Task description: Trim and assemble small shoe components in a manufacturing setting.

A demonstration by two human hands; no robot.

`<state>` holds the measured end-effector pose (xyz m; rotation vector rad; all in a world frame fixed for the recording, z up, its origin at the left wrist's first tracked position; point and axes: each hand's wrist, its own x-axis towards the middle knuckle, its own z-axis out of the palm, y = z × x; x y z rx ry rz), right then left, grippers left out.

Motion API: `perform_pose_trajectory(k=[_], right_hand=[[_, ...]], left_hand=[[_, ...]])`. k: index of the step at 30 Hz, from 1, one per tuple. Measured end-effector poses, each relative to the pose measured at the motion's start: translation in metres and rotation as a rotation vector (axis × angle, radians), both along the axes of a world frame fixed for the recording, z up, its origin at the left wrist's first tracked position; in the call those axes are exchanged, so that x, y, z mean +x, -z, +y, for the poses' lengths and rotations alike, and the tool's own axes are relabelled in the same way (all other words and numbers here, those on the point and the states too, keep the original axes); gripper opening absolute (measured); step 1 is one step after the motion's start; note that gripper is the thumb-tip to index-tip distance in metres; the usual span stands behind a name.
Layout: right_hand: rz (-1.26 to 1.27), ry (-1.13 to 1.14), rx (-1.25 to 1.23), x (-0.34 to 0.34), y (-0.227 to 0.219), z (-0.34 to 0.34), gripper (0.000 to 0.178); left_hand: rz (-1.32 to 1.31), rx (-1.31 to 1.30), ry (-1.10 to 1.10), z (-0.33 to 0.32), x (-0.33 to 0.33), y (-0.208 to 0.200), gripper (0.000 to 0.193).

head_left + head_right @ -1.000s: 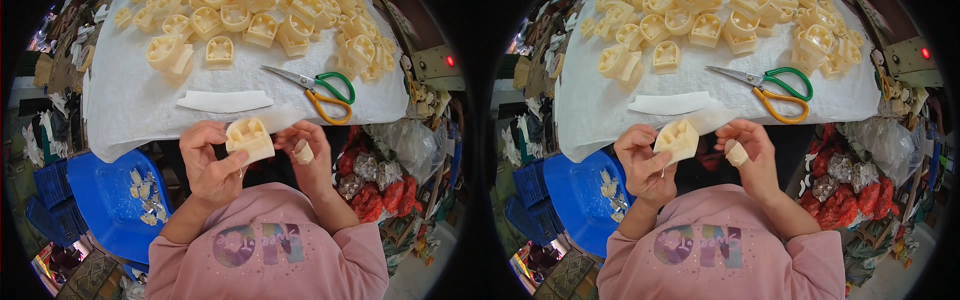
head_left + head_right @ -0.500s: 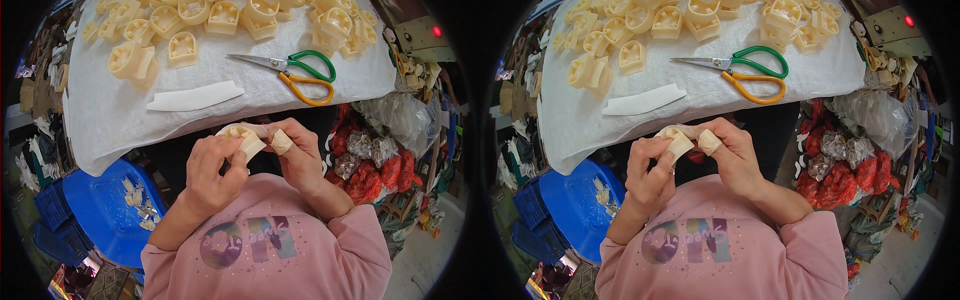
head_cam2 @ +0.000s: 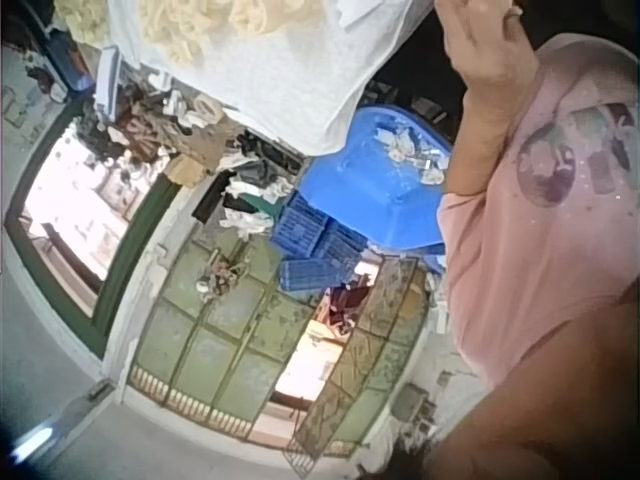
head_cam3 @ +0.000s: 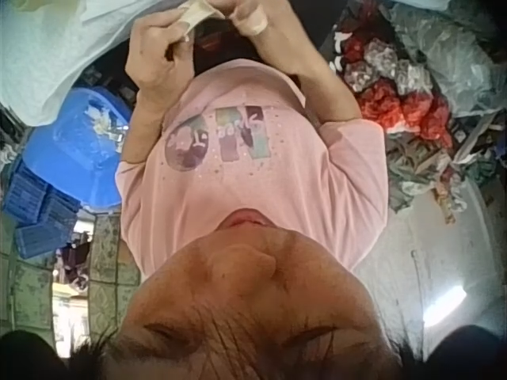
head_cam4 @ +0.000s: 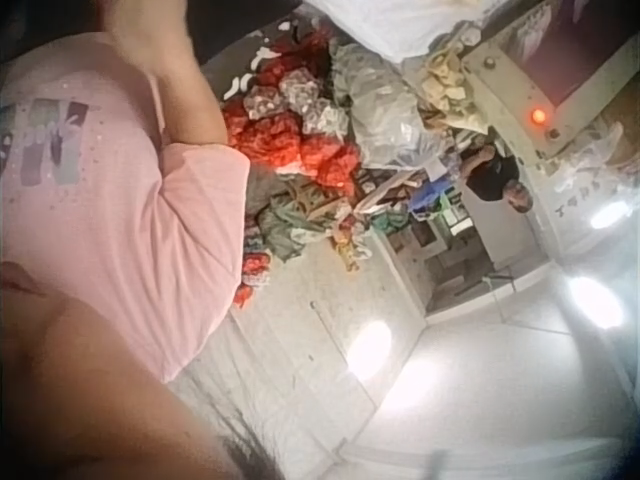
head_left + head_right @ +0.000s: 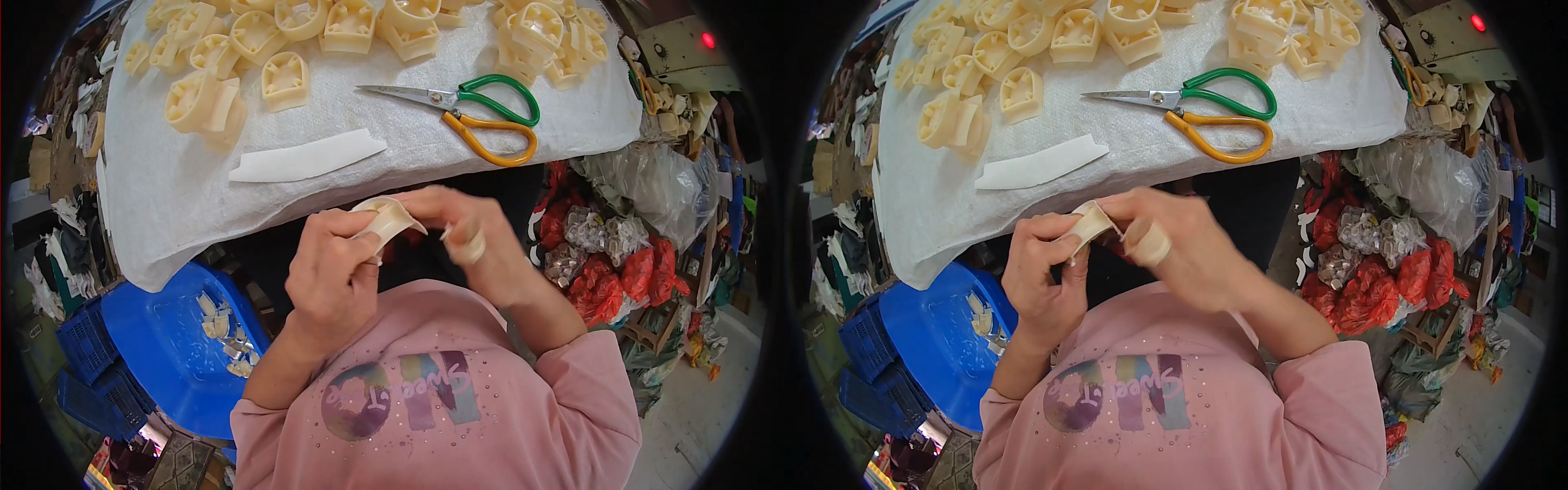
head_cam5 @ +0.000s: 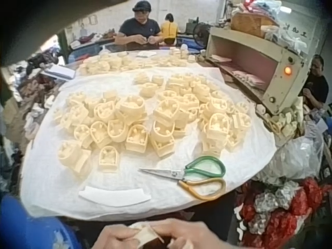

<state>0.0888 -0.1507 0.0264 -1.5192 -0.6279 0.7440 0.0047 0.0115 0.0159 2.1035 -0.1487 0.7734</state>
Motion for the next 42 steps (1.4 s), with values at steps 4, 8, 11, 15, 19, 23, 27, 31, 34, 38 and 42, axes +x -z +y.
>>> perform_pose_trajectory(k=[4,8,11,15,19,23,27,31,34,38,42], right_hand=[[0.365,-0.146,0.151,0.025,0.013,-0.005,0.048],[0.389,-0.208,0.194,0.025,0.006,-0.005,0.053],[0.298,-0.229,0.106,0.024,0.008,-0.002,0.053],[0.310,-0.146,0.145,0.019,0.024,0.004,0.054],[0.182,0.012,0.164,0.014,0.032,0.010,0.054],[-0.095,0.111,0.257,0.015,0.030,0.009,0.044],[-0.398,0.053,0.183,0.019,0.022,0.007,0.028],[-0.503,0.148,0.121,0.005,0.018,0.015,0.025],[-0.524,0.180,0.091,0.006,0.017,0.015,0.024],[-0.132,0.095,0.213,0.014,0.015,0.015,0.021],[-0.543,0.182,0.031,0.012,0.009,0.011,0.023]], left_hand=[[0.075,-0.313,0.172,-0.003,-0.006,-0.001,0.029],[-0.038,-0.233,0.293,-0.004,-0.002,0.006,0.027],[-0.003,-0.131,0.303,-0.003,-0.005,0.004,0.028],[0.101,-0.087,0.212,-0.002,-0.004,0.004,0.025],[0.177,-0.311,0.146,-0.002,-0.007,0.008,0.009],[0.133,-0.487,0.064,-0.003,-0.004,0.009,0.012],[0.204,-0.716,0.113,-0.009,-0.002,0.003,0.014],[0.240,-0.777,0.121,-0.014,-0.002,0.003,0.014],[0.238,-0.796,0.122,-0.012,-0.002,0.005,0.014],[0.294,-0.868,0.103,-0.010,0.001,0.000,0.014],[0.326,-0.862,0.073,-0.011,0.001,-0.004,0.017]])
